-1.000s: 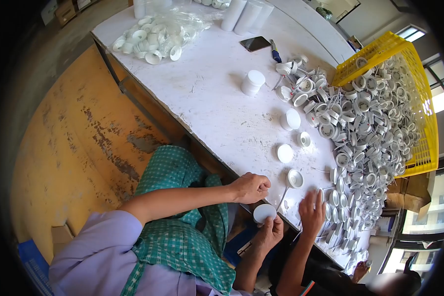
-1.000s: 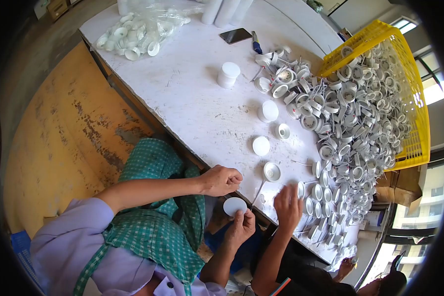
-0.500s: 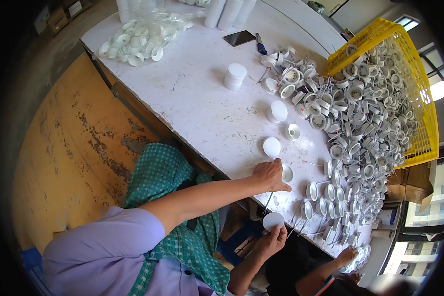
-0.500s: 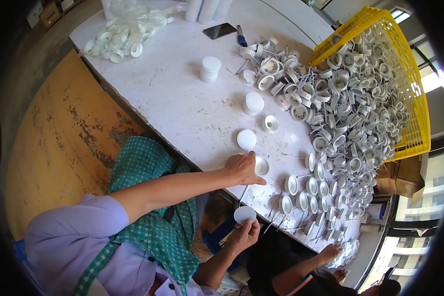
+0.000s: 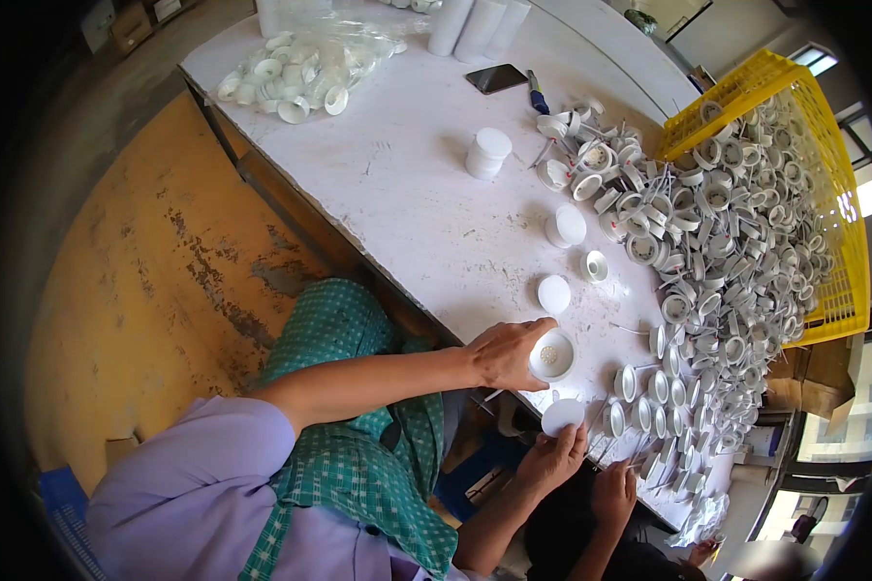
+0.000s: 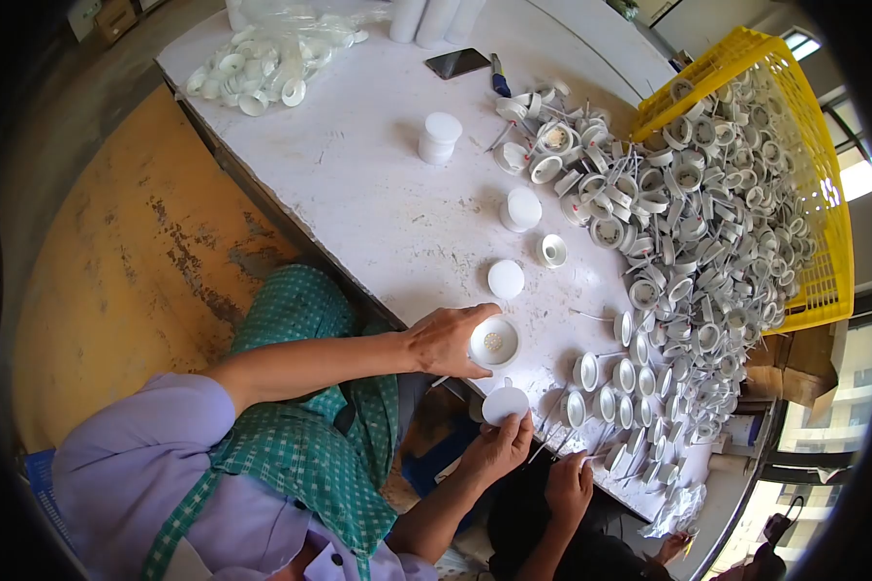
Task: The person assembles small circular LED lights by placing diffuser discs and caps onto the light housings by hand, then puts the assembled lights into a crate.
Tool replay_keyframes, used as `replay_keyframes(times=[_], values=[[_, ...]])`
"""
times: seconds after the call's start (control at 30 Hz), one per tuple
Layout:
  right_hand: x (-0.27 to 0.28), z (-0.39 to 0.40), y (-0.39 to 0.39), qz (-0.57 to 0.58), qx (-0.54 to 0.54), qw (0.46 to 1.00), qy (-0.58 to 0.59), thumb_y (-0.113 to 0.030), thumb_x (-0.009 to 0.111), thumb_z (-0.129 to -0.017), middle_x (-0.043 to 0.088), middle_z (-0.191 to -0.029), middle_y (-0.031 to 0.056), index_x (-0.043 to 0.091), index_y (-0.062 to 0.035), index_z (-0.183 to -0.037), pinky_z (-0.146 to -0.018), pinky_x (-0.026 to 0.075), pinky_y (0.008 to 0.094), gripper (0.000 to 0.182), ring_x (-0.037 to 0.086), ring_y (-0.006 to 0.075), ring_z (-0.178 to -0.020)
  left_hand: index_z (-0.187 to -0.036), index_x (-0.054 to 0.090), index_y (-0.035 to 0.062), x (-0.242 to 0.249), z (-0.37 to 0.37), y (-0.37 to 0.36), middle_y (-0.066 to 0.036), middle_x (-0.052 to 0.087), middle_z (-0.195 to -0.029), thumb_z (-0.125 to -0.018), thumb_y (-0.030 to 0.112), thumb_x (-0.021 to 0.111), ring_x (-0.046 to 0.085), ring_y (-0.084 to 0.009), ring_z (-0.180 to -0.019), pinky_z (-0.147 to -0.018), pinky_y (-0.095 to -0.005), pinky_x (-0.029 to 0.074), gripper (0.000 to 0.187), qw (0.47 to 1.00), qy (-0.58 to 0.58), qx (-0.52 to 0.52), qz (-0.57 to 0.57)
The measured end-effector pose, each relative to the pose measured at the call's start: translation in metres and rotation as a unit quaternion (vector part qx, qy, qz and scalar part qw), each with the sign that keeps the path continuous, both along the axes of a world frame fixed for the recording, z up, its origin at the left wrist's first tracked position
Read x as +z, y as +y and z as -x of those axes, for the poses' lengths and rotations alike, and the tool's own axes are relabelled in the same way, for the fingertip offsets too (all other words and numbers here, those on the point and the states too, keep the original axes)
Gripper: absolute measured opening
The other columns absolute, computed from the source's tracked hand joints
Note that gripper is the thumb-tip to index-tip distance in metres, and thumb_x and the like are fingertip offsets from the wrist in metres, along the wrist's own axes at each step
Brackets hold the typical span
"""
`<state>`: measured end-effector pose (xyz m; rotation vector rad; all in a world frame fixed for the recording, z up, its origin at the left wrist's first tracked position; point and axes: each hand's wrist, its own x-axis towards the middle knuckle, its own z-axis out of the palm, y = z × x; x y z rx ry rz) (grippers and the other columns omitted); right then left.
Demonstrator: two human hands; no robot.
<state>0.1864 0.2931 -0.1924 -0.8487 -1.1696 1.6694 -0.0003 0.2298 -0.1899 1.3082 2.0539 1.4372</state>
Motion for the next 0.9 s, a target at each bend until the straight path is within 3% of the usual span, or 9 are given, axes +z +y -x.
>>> replay_keyframes(times=[0.07, 0.2, 0.53, 0.6, 0.9], values=[[-0.004, 0.016, -0.006, 0.005, 0.017, 1.000, 0.006, -0.012, 0.057, -0.090, 0.062, -0.091, 0.0089, 0.056, 0.0035, -0.110, -0.050, 0.039, 0.0180, 0.025, 0.056, 0.0090, -0.067, -0.120, 0.037, -0.0005, 0.011, 0.002, -0.030, -0.024, 0.061, -0.098, -0.062, 0.018, 0.077, 0.062, -0.0387, -0.090, -0.078, -0.0416, 0.051, 0.073, 0.998, -0.049, -0.015, -0.039], [-0.001, 0.047, -0.029, 0.023, 0.090, 0.996, 0.014, -0.010, 0.057, -0.090, 0.064, -0.089, 0.0100, 0.055, 0.0051, -0.113, -0.048, 0.041, 0.0180, 0.028, 0.054, 0.0095, -0.059, -0.124, 0.035, -0.0012, 0.011, 0.005, -0.076, -0.024, 0.059, -0.103, -0.061, 0.012, 0.077, 0.060, -0.0385, -0.095, -0.080, -0.0412, 0.050, 0.077, 0.993, -0.091, 0.000, -0.068], [0.000, 0.081, -0.078, 0.084, 0.174, 0.981, 0.011, -0.006, 0.056, -0.090, 0.063, -0.083, 0.0087, 0.056, 0.0061, -0.113, -0.050, 0.040, 0.0202, 0.026, 0.051, 0.0089, -0.058, -0.115, 0.038, 0.0012, 0.013, 0.008, -0.125, -0.022, 0.061, -0.101, -0.064, 0.010, 0.077, 0.061, -0.0382, -0.094, -0.078, -0.0412, 0.051, 0.064, 0.990, -0.120, 0.045, -0.065], [0.001, 0.085, -0.084, 0.076, 0.166, 0.983, -0.026, -0.007, 0.057, -0.089, 0.062, -0.083, 0.0079, 0.056, 0.0057, -0.113, -0.051, 0.039, 0.0202, 0.027, 0.050, 0.0085, -0.060, -0.124, 0.037, -0.0007, 0.012, 0.008, -0.128, -0.021, 0.060, -0.104, -0.065, 0.011, 0.078, 0.062, -0.0329, -0.098, -0.083, -0.0385, 0.051, 0.073, 0.988, -0.142, 0.039, -0.046], [-0.014, 0.089, -0.086, 0.079, 0.198, 0.977, -0.003, -0.010, 0.055, -0.091, 0.062, -0.087, 0.0064, 0.053, 0.0034, -0.117, -0.050, 0.039, 0.0190, 0.030, 0.052, 0.0073, -0.062, -0.119, 0.042, 0.0029, 0.007, 0.009, -0.134, -0.018, 0.061, -0.106, -0.064, 0.011, 0.079, 0.061, -0.0287, -0.101, -0.085, -0.0369, 0.050, 0.067, 0.978, -0.199, 0.047, -0.052]])
